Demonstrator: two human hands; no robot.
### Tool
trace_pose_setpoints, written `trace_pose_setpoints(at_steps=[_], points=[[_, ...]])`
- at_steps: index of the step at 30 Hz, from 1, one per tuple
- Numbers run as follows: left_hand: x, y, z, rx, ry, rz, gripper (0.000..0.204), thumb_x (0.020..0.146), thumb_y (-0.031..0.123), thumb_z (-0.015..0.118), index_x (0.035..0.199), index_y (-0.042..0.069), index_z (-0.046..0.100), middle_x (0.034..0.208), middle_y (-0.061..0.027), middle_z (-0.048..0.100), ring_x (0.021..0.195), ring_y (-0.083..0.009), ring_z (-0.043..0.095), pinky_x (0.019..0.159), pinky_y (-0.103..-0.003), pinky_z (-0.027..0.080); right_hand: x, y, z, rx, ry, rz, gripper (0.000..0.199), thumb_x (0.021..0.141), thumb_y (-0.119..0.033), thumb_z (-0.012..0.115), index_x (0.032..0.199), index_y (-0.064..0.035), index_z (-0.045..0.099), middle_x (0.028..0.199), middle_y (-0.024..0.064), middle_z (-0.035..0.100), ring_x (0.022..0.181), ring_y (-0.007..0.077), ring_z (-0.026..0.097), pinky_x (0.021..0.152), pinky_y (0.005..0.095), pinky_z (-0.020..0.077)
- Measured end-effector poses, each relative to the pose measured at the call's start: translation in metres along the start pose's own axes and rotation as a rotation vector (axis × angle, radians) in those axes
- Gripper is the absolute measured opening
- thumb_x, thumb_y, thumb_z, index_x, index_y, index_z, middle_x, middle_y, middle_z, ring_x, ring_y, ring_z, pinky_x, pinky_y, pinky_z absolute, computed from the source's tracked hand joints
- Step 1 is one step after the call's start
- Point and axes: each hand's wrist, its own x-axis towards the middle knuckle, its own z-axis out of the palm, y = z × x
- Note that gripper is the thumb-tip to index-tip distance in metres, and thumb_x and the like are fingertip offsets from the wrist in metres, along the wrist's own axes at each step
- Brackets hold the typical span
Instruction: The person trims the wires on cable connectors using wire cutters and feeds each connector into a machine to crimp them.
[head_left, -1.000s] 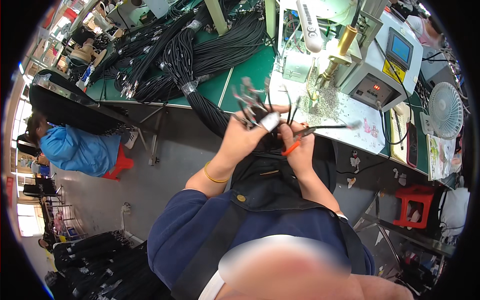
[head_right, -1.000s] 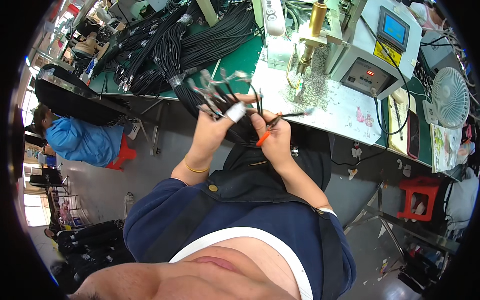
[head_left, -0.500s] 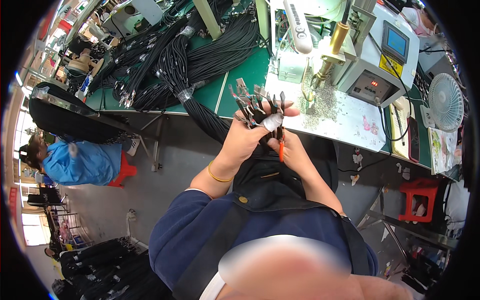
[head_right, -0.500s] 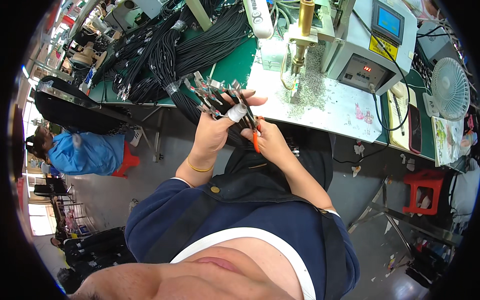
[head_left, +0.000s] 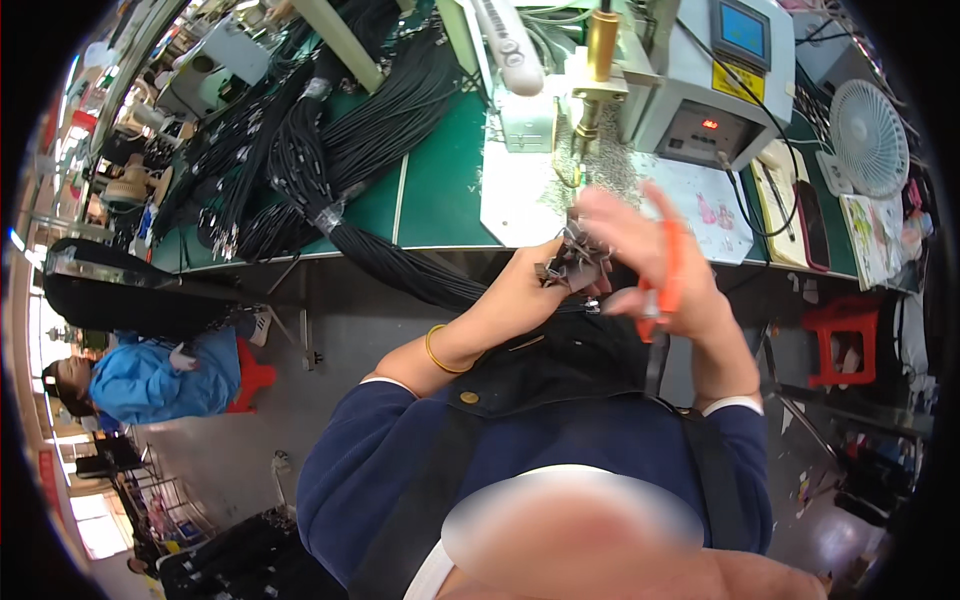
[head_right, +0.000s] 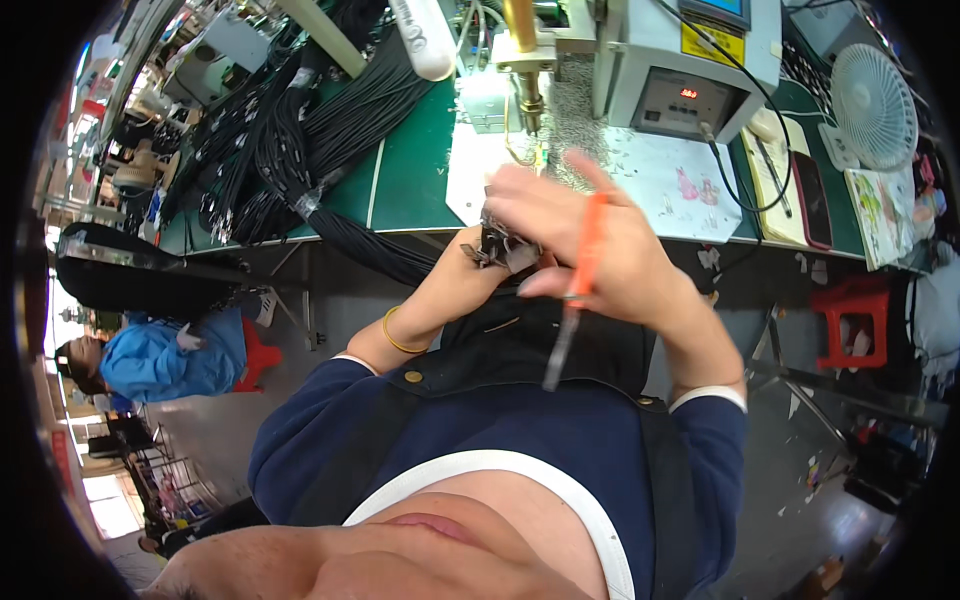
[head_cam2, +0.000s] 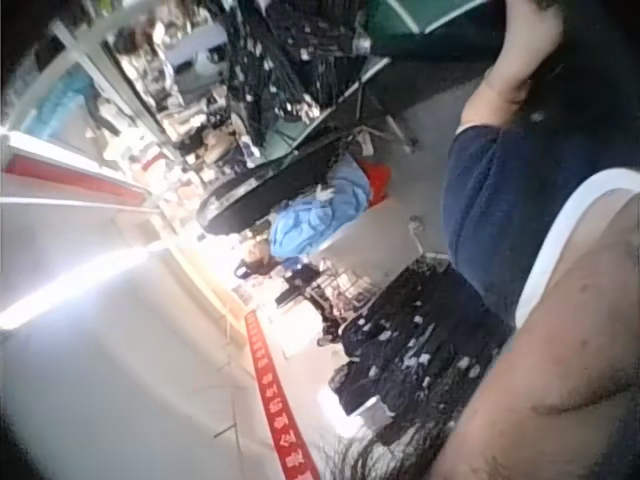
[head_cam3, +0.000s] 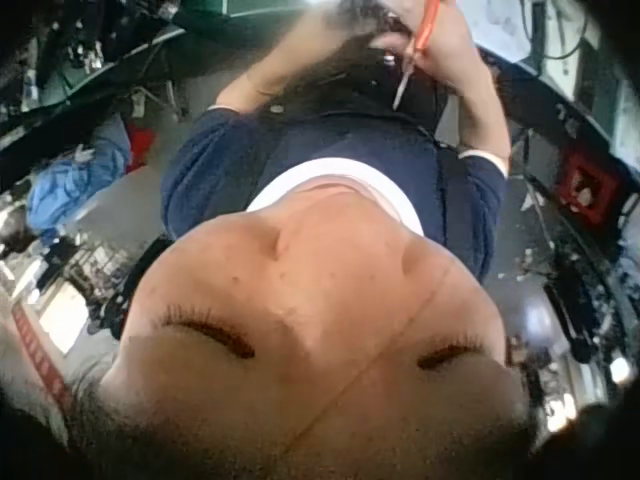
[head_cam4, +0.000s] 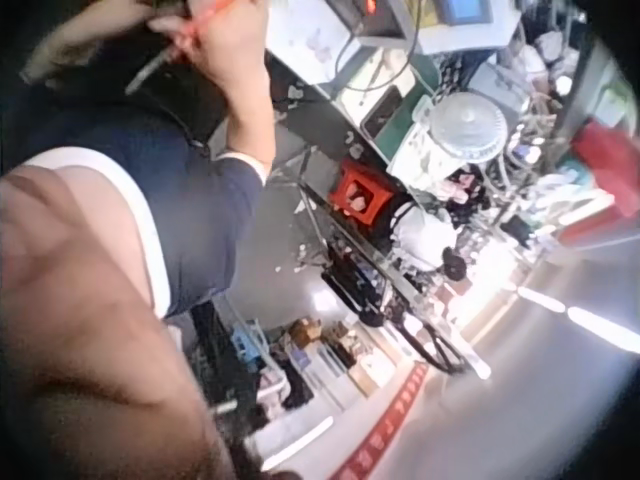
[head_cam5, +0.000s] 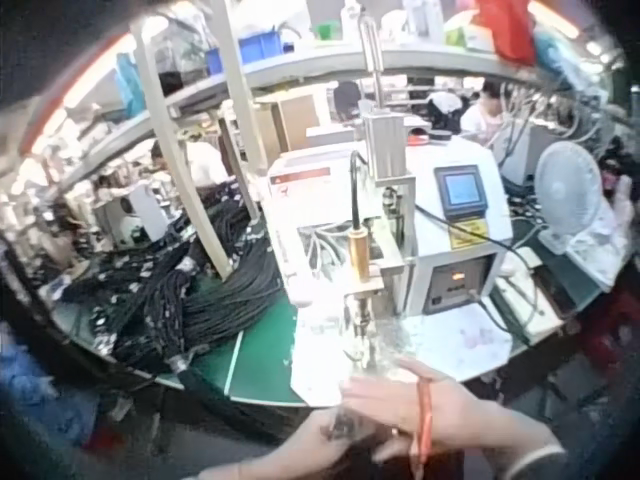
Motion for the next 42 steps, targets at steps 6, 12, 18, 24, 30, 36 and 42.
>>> trace_pose_setpoints(at_steps=[6,12,18,24,30,36,42], points=[[0.01,-0.008,0.003,-0.009,0.019,-0.216,0.008,0.082,0.006,0.057,0.089,0.001,0.054,0.073,-0.0035,0.056,0.066,-0.0086,0.053,0.061,-0.025,0.044,0.01,0.003,-0.022,-0.086,-0.098,-0.089,0.064,0.07,-0.034,0.063,0.125,-0.0078,0.042,0.128,0.0078,0.045,0.118,0.0204,0.043,0.103,0.0417,0.0244],[0.014,-0.014,0.007,-0.077,0.024,-0.095,0.024,0.076,-0.005,0.049,0.099,-0.003,0.055,0.088,-0.0106,0.062,0.083,-0.0172,0.06,0.069,-0.027,0.048,0.006,0.009,-0.006,-0.033,-0.205,-0.144,0.045,0.074,-0.02,0.06,0.116,-0.0085,0.048,0.128,0.0068,0.045,0.12,0.0179,0.042,0.102,0.0392,0.0279],[0.01,-0.03,0.002,-0.203,0.068,-0.106,0.019,0.08,0.002,0.052,0.098,-0.003,0.055,0.088,-0.0083,0.06,0.073,-0.0138,0.059,0.063,-0.027,0.048,-0.005,0.014,0.007,0.043,-0.112,0.06,0.058,0.071,-0.027,0.066,0.121,-0.0068,0.045,0.128,0.0088,0.044,0.118,0.022,0.043,0.101,0.0415,0.0279],[0.015,-0.036,0.004,-0.21,0.094,-0.036,0.011,0.083,0.004,0.053,0.093,0.001,0.054,0.08,-0.0043,0.058,0.067,-0.0081,0.053,0.064,-0.023,0.045,-0.021,0.017,0.016,0.447,0.041,0.518,0.038,0.078,-0.009,0.059,0.115,-0.004,0.05,0.103,0.0126,0.058,0.09,0.0231,0.058,0.086,0.0323,0.0395],[0.013,-0.05,-0.002,-0.025,0.13,-0.085,0.011,0.081,0.001,0.056,0.092,-0.001,0.057,0.073,-0.0057,0.058,0.057,-0.0079,0.05,0.052,-0.02,0.04,-0.039,0.025,0.044,0.666,0.188,0.867,0.019,0.082,-0.015,0.059,0.089,0.0026,0.061,0.066,0.007,0.057,0.058,0.0099,0.05,0.058,0.0237,0.0423],[0.02,-0.046,-0.001,-0.238,0.29,-0.021,0.013,0.077,-0.003,0.06,0.089,-0.002,0.059,0.084,-0.0046,0.06,0.077,-0.009,0.056,0.07,-0.022,0.044,-0.044,0.021,0.054,0.771,0.308,0.84,0.026,0.085,-0.022,0.056,0.083,0.0034,0.06,0.067,0.0063,0.059,0.059,0.01,0.054,0.056,0.0219,0.0425],[0.022,-0.053,-0.001,0.318,0.218,0.315,0.011,0.076,-0.008,0.057,0.084,-0.002,0.054,0.072,-0.003,0.053,0.068,-0.0103,0.051,0.064,-0.022,0.041,-0.035,0.039,0.049,1.548,-0.125,1.251,0.045,0.087,-0.04,0.049,0.077,0.0036,0.054,0.063,0.011,0.059,0.045,0.0174,0.059,0.037,0.0227,0.0426]])
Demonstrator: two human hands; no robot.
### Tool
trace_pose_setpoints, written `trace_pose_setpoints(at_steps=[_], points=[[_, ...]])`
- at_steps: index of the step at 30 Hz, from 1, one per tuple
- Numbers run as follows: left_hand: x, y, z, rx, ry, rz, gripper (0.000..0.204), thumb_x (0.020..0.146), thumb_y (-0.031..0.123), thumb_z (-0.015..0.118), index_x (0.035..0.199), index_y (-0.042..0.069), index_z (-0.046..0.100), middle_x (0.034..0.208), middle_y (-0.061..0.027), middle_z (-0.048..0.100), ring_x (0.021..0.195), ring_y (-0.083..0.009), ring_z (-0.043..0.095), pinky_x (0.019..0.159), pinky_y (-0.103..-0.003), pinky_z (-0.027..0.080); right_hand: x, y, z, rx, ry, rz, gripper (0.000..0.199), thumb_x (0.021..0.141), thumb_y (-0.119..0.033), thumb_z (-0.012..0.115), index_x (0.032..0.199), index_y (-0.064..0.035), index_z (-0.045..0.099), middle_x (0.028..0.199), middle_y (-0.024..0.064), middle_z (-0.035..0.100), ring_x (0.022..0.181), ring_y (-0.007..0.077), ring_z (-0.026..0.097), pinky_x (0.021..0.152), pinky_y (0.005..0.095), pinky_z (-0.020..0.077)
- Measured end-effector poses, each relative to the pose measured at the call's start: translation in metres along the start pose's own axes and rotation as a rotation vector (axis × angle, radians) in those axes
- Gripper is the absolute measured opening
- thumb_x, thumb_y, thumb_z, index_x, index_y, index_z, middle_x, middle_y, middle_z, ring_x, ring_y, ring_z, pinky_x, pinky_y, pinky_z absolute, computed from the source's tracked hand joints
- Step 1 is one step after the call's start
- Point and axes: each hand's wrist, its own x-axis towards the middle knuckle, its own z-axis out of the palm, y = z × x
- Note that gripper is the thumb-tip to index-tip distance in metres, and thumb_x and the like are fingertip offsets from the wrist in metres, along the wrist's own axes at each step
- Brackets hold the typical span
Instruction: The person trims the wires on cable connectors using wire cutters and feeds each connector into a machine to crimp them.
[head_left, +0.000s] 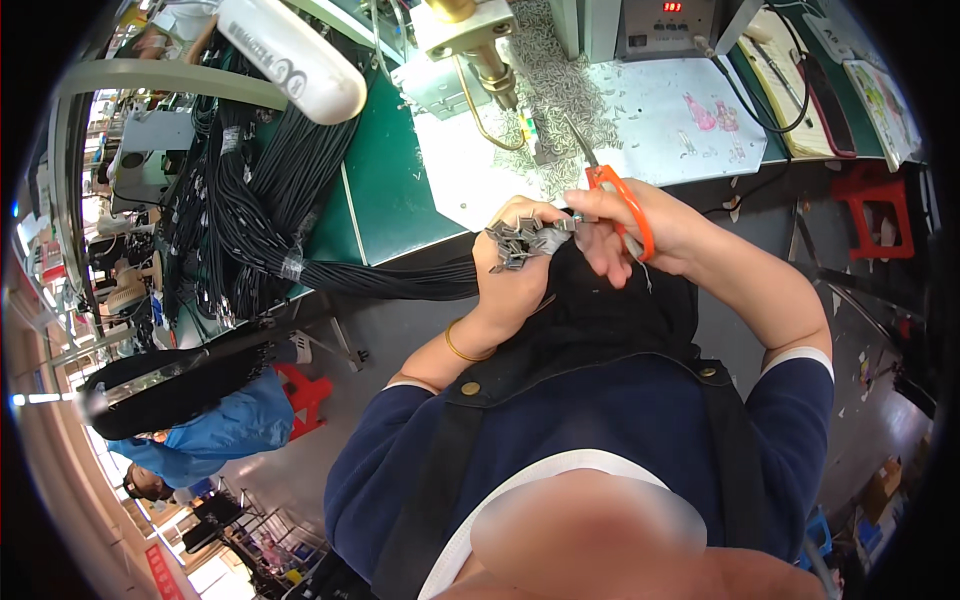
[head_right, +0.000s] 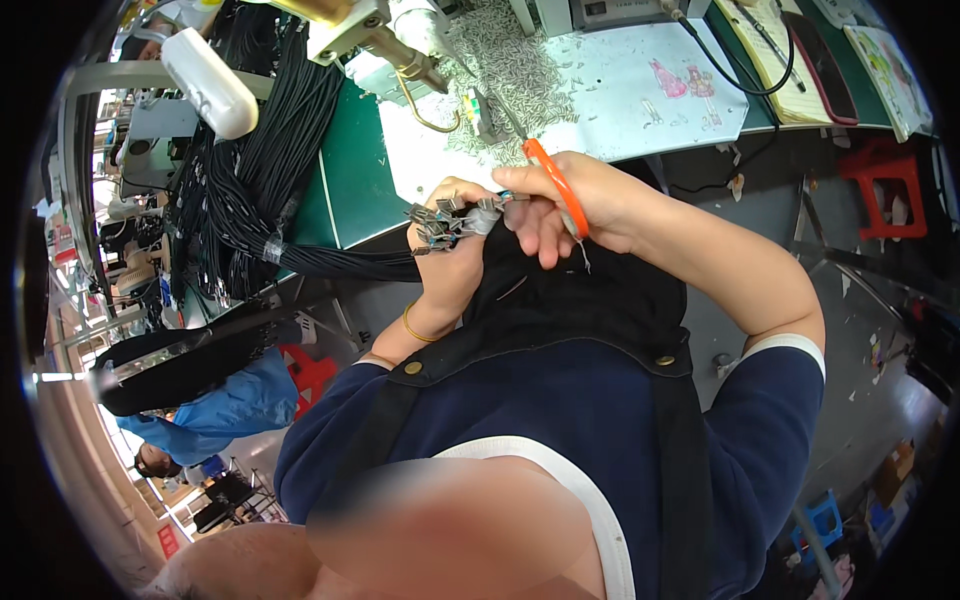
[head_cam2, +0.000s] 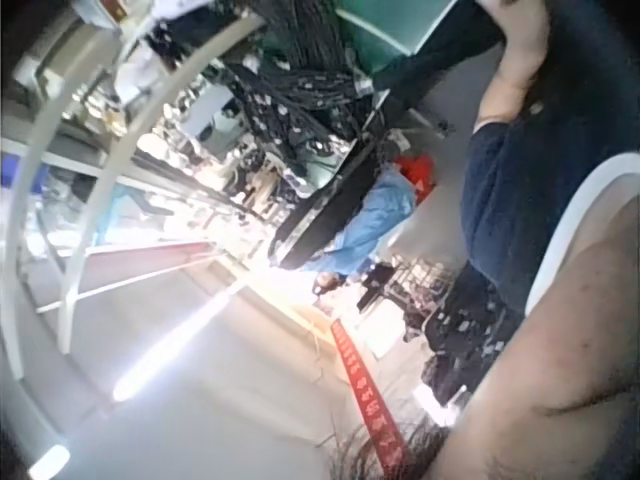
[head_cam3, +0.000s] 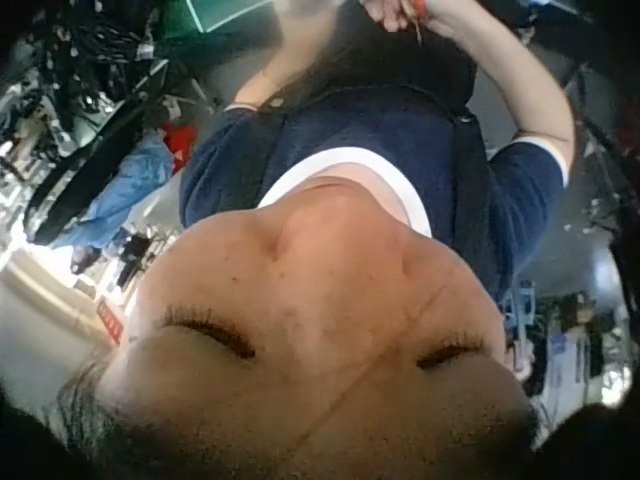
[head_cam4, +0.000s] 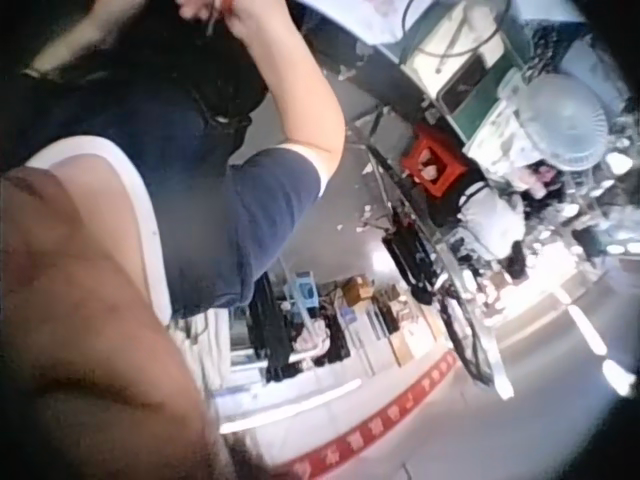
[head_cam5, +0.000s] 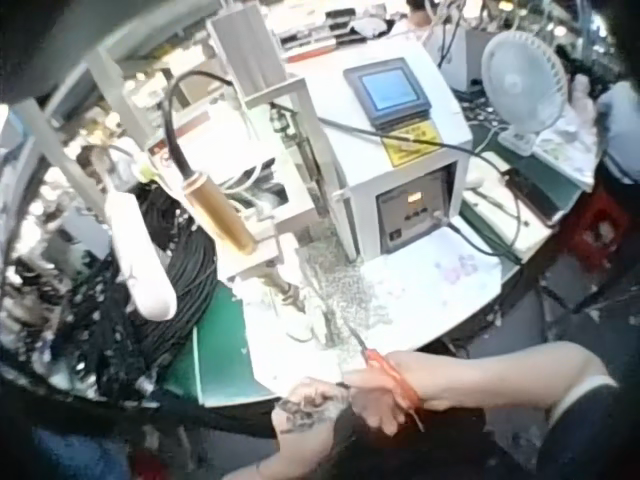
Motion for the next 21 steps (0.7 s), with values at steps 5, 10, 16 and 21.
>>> trace_pose_setpoints(at_steps=[5,10,16,21], points=[[0.006,0.003,-0.008,-0.718,0.01,-0.611,0.007,0.083,0.003,0.055,0.089,0.003,0.051,0.061,0.0015,0.041,0.046,-0.0029,0.029,0.042,-0.019,0.021,0.009,0.01,0.005,-0.308,0.16,-0.308,0.024,0.085,-0.025,0.054,0.074,-0.0029,0.053,0.067,0.0082,0.059,0.057,0.0179,0.06,0.048,0.0272,0.0443],[0.016,0.011,-0.017,-0.857,-0.105,-0.811,0.015,0.083,0.005,0.057,0.096,0.002,0.05,0.063,0.0013,0.043,0.045,-0.0042,0.031,0.041,-0.02,0.022,0.018,0.012,-0.007,-1.198,0.396,-1.106,0.021,0.079,-0.02,0.057,0.066,-0.0037,0.054,0.064,0.0085,0.058,0.056,0.0205,0.058,0.051,0.0291,0.0452],[0.003,0.003,-0.005,-0.305,0.057,-0.446,0.017,0.078,0.0,0.061,0.093,0.001,0.055,0.072,-0.0008,0.05,0.05,-0.0032,0.038,0.043,-0.019,0.028,0.013,0.002,-0.002,-0.125,0.005,-0.106,0.04,0.089,-0.036,0.046,0.07,-0.0012,0.053,0.059,0.0046,0.053,0.046,0.0086,0.051,0.039,0.021,0.0398],[0.005,0.001,-0.006,-0.613,0.136,-0.593,0.011,0.081,-0.002,0.056,0.09,0.001,0.054,0.062,0.0012,0.046,0.046,-0.0023,0.034,0.041,-0.018,0.023,0.032,0.029,0.008,-0.378,0.267,-0.628,0.023,0.083,-0.026,0.054,0.075,-0.0052,0.055,0.063,0.006,0.055,0.053,0.0137,0.055,0.048,0.024,0.0417]])
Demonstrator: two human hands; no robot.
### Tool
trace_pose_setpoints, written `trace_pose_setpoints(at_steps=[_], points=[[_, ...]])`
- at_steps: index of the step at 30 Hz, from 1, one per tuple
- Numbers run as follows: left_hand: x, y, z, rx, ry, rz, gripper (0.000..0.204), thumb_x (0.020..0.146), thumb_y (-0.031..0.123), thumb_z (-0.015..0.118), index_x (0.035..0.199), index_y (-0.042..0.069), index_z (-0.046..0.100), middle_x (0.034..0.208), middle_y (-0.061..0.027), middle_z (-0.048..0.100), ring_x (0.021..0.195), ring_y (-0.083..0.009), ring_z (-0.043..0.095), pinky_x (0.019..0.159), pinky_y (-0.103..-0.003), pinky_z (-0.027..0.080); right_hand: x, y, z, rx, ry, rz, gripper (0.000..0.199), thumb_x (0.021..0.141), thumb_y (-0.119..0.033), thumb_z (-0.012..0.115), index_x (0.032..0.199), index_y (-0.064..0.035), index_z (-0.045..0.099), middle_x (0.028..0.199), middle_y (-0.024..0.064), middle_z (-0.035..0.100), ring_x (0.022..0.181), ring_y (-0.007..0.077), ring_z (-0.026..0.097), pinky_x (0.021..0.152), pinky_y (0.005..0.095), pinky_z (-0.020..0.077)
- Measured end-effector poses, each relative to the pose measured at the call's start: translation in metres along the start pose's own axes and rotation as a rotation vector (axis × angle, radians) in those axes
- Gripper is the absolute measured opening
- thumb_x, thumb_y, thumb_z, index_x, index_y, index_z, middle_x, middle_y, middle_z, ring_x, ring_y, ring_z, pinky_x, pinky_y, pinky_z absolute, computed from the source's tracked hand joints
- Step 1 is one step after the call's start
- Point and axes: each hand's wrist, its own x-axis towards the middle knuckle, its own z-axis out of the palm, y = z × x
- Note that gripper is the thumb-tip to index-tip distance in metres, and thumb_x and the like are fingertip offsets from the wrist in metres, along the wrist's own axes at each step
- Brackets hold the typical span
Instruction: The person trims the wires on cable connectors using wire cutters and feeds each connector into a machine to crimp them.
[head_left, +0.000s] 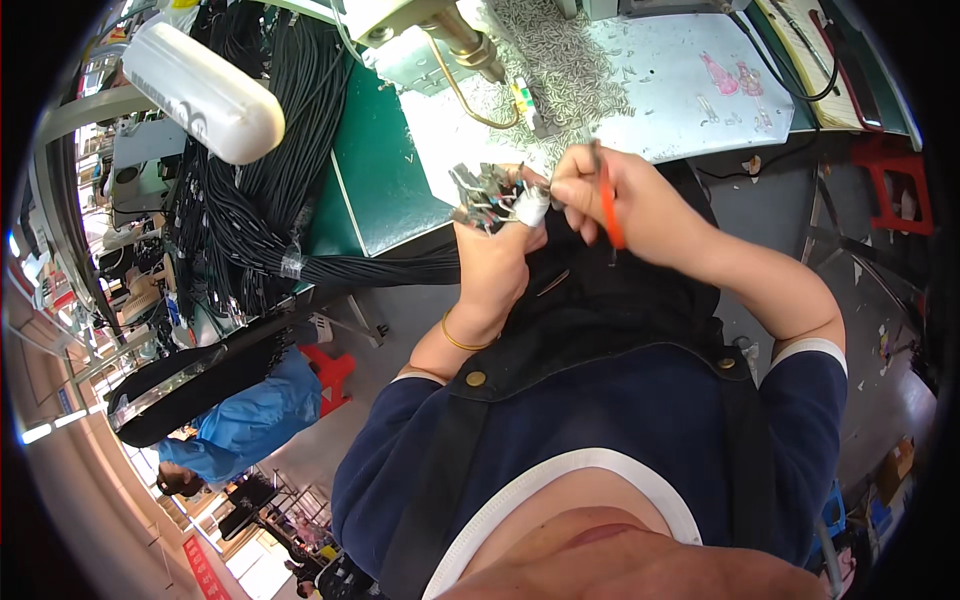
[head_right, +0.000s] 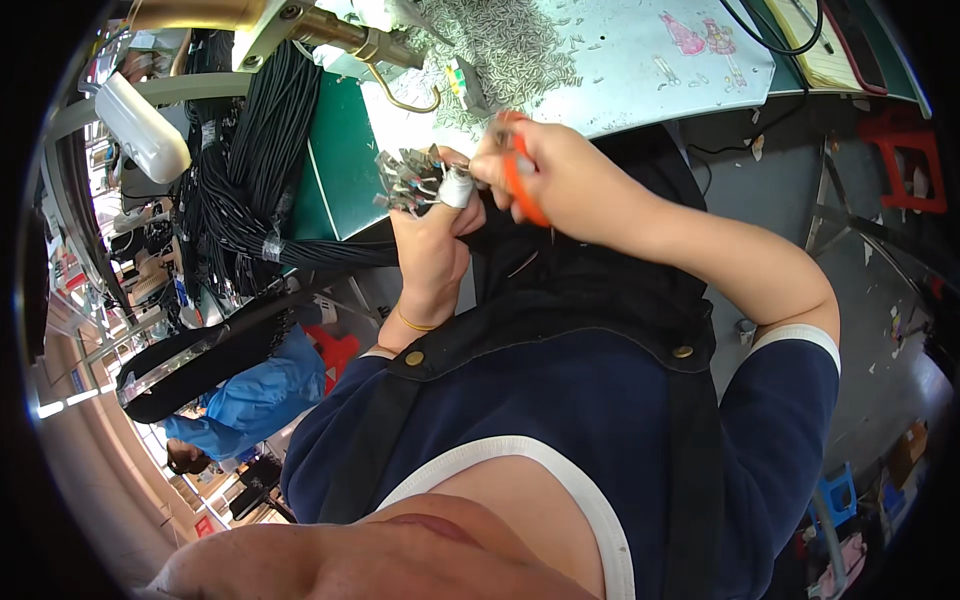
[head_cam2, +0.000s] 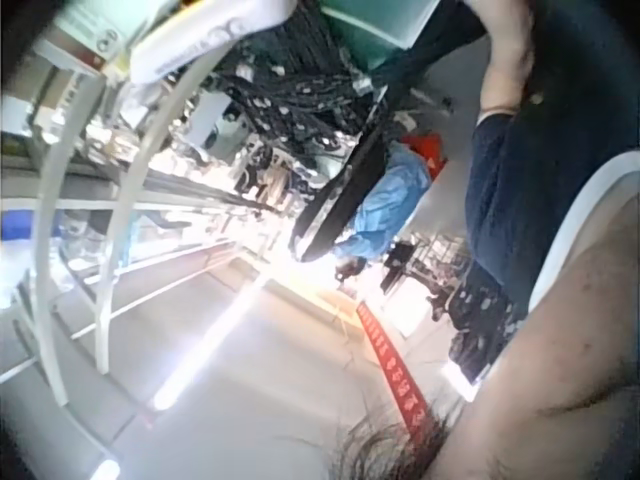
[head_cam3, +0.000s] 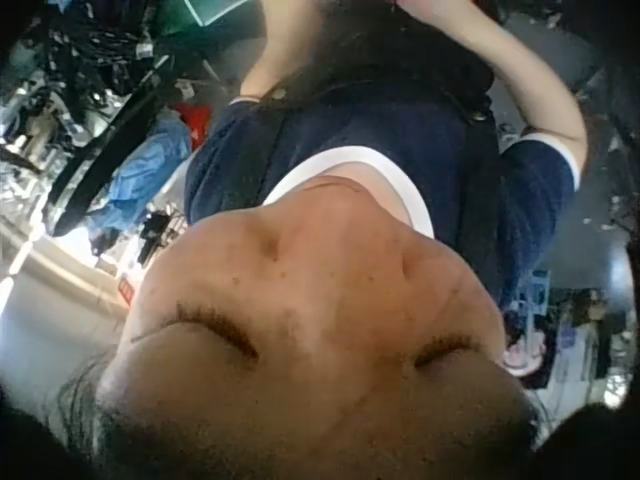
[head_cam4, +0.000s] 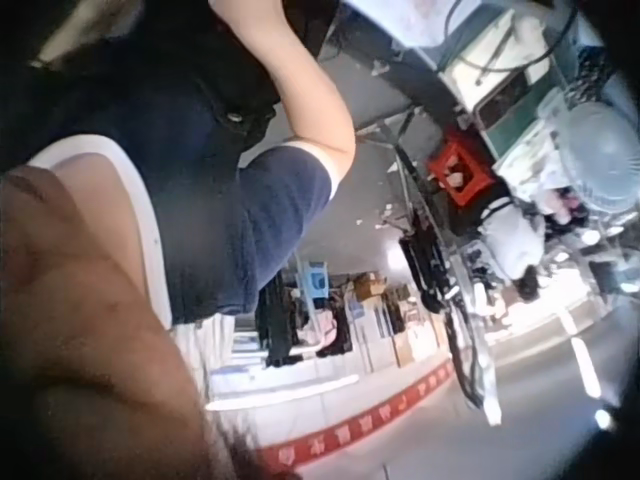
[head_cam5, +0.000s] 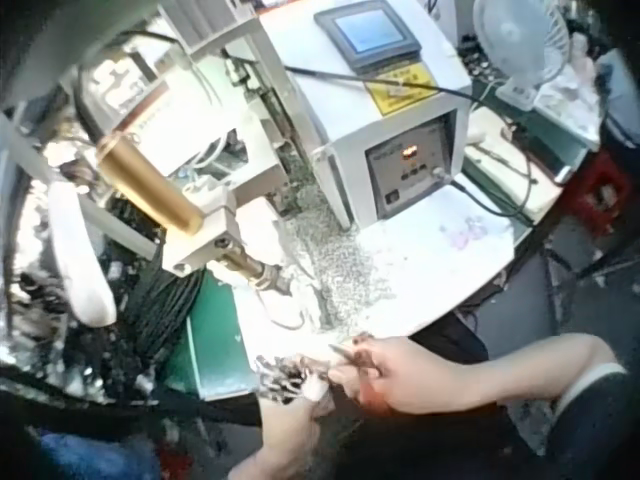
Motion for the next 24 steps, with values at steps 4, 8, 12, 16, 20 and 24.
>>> trace_pose_setpoints(at_steps=[4,8,12,16,20,24], points=[[0.002,0.012,0.006,-0.098,-0.029,-0.139,0.01,0.081,-0.001,0.057,0.089,0.002,0.05,0.06,0.0023,0.043,0.043,-0.0027,0.032,0.039,-0.019,0.022,0.004,0.001,-0.012,-1.2,0.258,-0.899,0.021,0.064,-0.02,0.061,0.084,-0.0149,0.058,0.062,-0.0022,0.043,0.057,0.0126,0.049,0.052,0.0266,0.0373],[-0.002,0.013,0.002,0.054,0.038,-0.054,0.012,0.079,-0.003,0.056,0.088,0.002,0.05,0.061,0.0028,0.043,0.044,-0.002,0.033,0.038,-0.019,0.023,0.009,-0.013,-0.021,-1.032,0.101,-0.798,0.027,0.064,-0.018,0.063,0.091,-0.0137,0.061,0.059,-0.0042,0.043,0.053,0.0103,0.047,0.051,0.0242,0.036],[-0.001,0.013,0.003,0.08,0.032,-0.072,0.011,0.077,-0.006,0.055,0.085,0.001,0.051,0.062,0.0029,0.045,0.045,-0.0016,0.035,0.038,-0.018,0.023,-0.004,-0.019,-0.017,-1.252,0.149,-0.808,0.039,0.064,-0.024,0.061,0.102,-0.0206,0.061,0.061,-0.0061,0.05,0.058,0.0081,0.053,0.055,0.0219,0.0373],[0.0,0.012,0.006,0.13,0.112,-0.071,0.011,0.076,-0.006,0.057,0.084,0.0,0.053,0.066,0.0017,0.047,0.046,-0.0016,0.036,0.039,-0.018,0.025,-0.005,-0.008,-0.013,-1.135,0.248,-0.783,0.034,0.066,-0.025,0.06,0.099,-0.0186,0.063,0.061,-0.0064,0.053,0.054,0.0082,0.052,0.052,0.0224,0.0372],[-0.002,0.011,-0.002,0.098,0.094,-0.086,0.011,0.076,-0.005,0.058,0.084,0.0,0.053,0.066,0.0018,0.047,0.047,-0.0015,0.036,0.039,-0.018,0.025,-0.006,-0.018,-0.013,-1.102,0.172,-0.781,0.03,0.066,-0.015,0.06,0.095,-0.0138,0.064,0.054,-0.0048,0.044,0.046,0.0096,0.044,0.047,0.0222,0.0358],[-0.002,0.016,-0.001,0.085,0.048,-0.136,0.013,0.075,-0.003,0.06,0.086,0.0,0.055,0.066,0.0022,0.048,0.048,-0.0015,0.037,0.039,-0.018,0.026,-0.005,-0.008,-0.007,-1.149,0.297,-0.856,0.024,0.068,-0.015,0.061,0.091,-0.0124,0.063,0.055,-0.0031,0.047,0.047,0.0105,0.046,0.047,0.0225,0.0362]])
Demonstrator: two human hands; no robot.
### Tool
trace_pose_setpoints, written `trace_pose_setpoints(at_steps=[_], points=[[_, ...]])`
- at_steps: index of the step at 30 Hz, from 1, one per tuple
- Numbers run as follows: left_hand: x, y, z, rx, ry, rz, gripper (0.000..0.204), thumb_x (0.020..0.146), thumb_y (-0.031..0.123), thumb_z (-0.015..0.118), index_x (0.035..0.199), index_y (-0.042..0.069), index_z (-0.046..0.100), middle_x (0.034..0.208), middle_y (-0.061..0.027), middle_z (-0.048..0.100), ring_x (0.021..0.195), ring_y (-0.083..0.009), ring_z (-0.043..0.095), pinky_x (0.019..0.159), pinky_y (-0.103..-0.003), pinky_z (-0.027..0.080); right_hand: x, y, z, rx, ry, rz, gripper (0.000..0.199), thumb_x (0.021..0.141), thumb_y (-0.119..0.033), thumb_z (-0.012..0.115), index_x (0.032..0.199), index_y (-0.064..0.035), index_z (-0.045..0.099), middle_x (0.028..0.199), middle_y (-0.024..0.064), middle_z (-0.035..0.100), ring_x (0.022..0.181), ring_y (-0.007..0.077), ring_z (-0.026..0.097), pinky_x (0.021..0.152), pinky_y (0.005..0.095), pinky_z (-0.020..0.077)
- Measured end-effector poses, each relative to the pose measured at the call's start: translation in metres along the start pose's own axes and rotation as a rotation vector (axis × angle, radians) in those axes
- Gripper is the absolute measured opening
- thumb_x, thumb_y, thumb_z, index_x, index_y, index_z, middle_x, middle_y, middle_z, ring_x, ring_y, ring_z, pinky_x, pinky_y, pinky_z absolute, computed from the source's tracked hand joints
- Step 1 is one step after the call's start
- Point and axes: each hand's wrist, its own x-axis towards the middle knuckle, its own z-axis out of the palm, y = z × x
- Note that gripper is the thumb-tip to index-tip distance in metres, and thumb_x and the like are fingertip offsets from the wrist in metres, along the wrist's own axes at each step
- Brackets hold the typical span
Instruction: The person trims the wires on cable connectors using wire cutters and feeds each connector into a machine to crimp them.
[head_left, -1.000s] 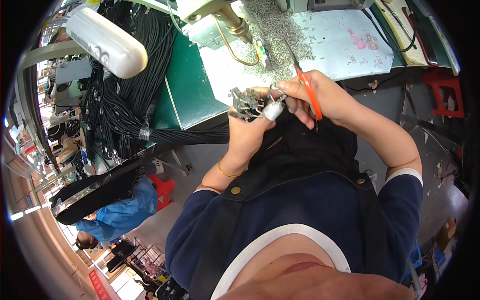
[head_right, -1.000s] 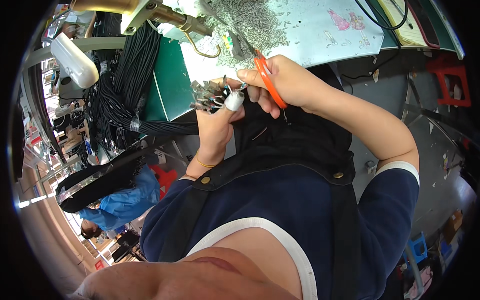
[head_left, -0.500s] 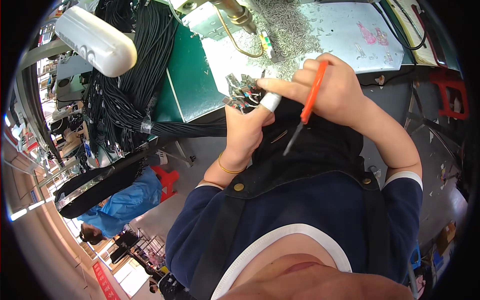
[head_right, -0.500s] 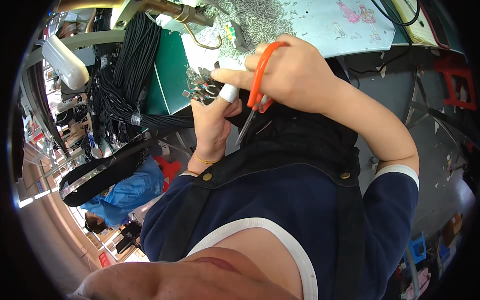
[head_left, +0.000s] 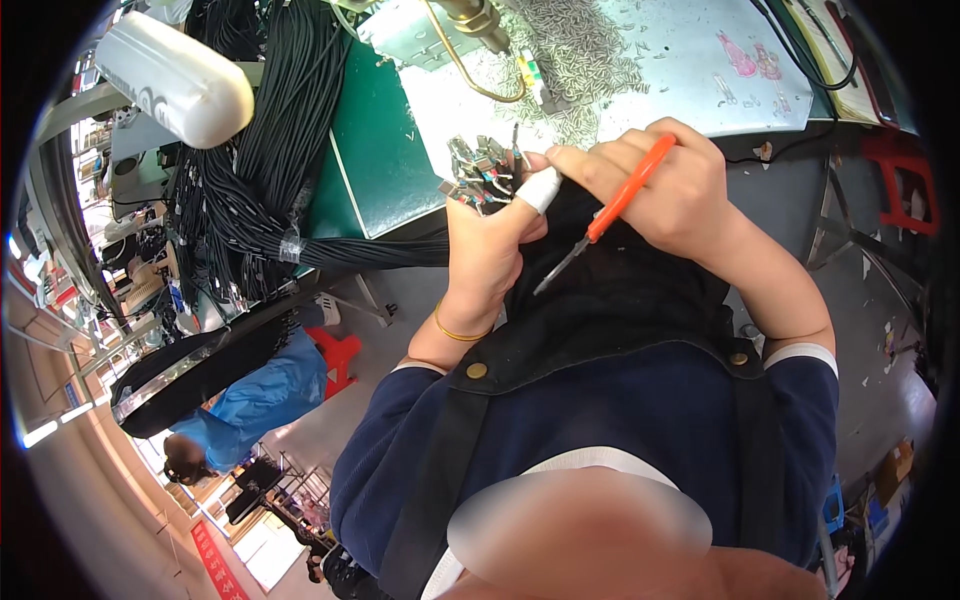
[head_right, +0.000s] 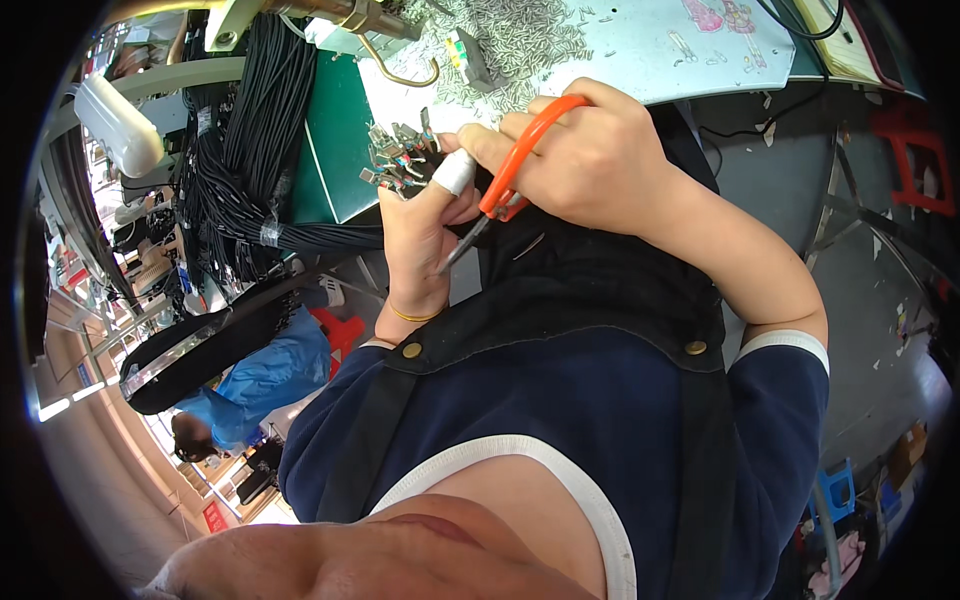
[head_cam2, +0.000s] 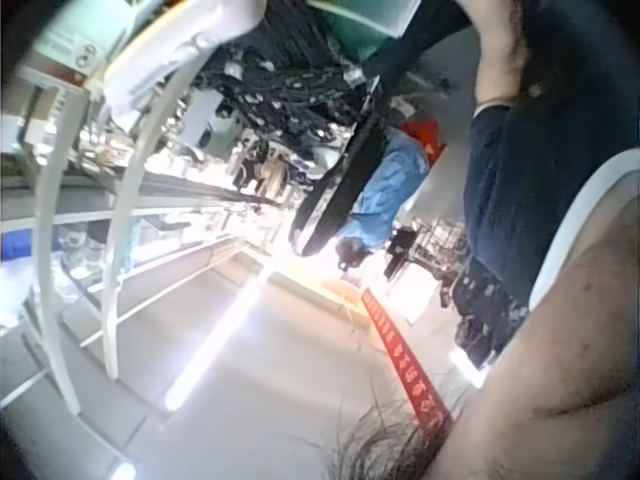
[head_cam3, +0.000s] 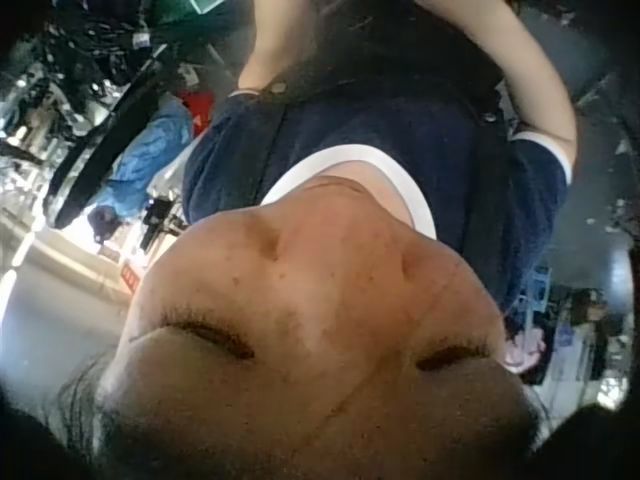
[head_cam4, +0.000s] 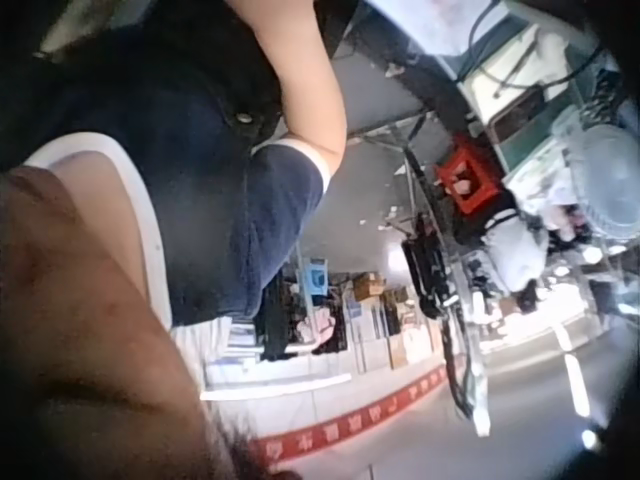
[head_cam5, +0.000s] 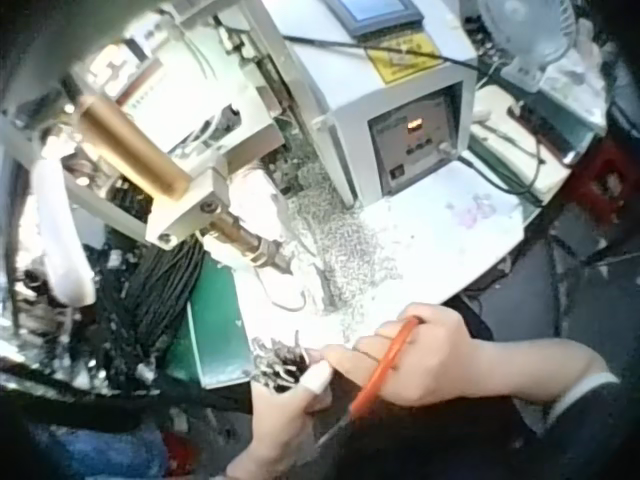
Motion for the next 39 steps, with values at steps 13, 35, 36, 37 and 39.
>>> trace_pose_setpoints(at_steps=[13,35,36,37,39], points=[[0.003,-0.004,-0.003,0.07,-0.067,0.087,0.014,0.081,0.006,0.057,0.093,-0.002,0.053,0.063,-0.0012,0.048,0.044,-0.0042,0.032,0.04,-0.02,0.023,-0.007,-0.023,0.006,0.736,-0.107,0.746,0.006,0.083,0.004,0.049,0.089,0.0032,0.052,0.073,0.0079,0.06,0.074,0.0121,0.063,0.062,0.0221,0.0485],[0.008,0.003,-0.006,0.006,-0.028,0.017,0.014,0.075,-0.001,0.062,0.088,-0.001,0.057,0.068,0.002,0.05,0.053,-0.0024,0.041,0.046,-0.018,0.03,-0.024,-0.035,0.015,0.511,-0.424,0.906,0.037,0.078,-0.034,0.062,0.066,-0.0004,0.052,0.05,0.0132,0.053,0.045,0.0318,0.053,0.043,0.0368,0.0422],[0.014,0.003,-0.011,-0.006,-0.109,-0.012,0.014,0.077,0.003,0.061,0.089,-0.001,0.057,0.062,0.0033,0.045,0.046,-0.002,0.032,0.041,-0.019,0.022,-0.026,-0.034,0.018,0.572,-0.407,0.937,0.035,0.08,-0.03,0.061,0.066,0.0001,0.051,0.049,0.0122,0.052,0.043,0.0287,0.054,0.042,0.0353,0.0416],[0.018,0.007,-0.012,0.064,-0.119,-0.015,0.011,0.081,0.008,0.055,0.089,0.0,0.053,0.058,0.0021,0.04,0.042,-0.0048,0.028,0.041,-0.021,0.021,-0.027,-0.033,0.02,0.634,-0.39,0.967,0.033,0.082,-0.026,0.059,0.065,0.0007,0.049,0.047,0.0113,0.051,0.042,0.0255,0.054,0.041,0.0338,0.0411],[0.027,0.011,-0.019,0.003,-0.128,-0.079,0.011,0.081,0.009,0.056,0.09,0.003,0.053,0.059,0.0023,0.04,0.042,-0.0048,0.029,0.041,-0.021,0.022,-0.016,-0.029,0.011,0.806,-0.355,1.118,0.029,0.082,-0.021,0.058,0.067,0.0015,0.049,0.048,0.0098,0.051,0.042,0.0206,0.054,0.041,0.0309,0.0412]])
